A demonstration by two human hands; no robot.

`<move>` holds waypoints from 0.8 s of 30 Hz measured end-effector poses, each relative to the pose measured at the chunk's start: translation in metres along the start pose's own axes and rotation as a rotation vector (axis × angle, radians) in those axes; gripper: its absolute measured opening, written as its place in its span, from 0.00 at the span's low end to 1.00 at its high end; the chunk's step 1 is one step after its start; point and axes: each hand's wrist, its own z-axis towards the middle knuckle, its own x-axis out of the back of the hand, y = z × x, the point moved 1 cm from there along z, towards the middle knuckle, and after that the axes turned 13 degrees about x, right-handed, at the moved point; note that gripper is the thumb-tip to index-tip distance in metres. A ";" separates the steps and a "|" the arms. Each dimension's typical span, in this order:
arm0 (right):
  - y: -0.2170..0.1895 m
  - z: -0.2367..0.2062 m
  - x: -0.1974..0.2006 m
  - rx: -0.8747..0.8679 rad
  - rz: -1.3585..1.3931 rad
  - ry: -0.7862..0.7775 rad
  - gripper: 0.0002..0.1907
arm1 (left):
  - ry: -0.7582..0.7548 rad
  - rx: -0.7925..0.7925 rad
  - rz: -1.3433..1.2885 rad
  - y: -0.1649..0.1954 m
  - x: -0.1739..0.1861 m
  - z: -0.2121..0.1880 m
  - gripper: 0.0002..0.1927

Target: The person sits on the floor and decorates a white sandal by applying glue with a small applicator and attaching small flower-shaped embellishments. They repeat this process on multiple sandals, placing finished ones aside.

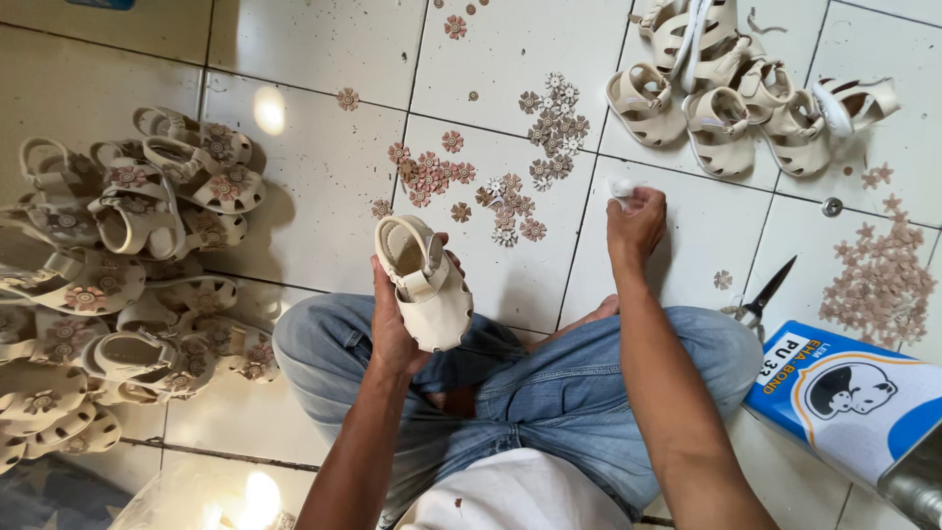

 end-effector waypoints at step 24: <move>-0.081 -0.078 -0.057 0.409 0.005 -0.423 0.15 | 0.025 -0.010 -0.082 0.006 0.021 -0.004 0.41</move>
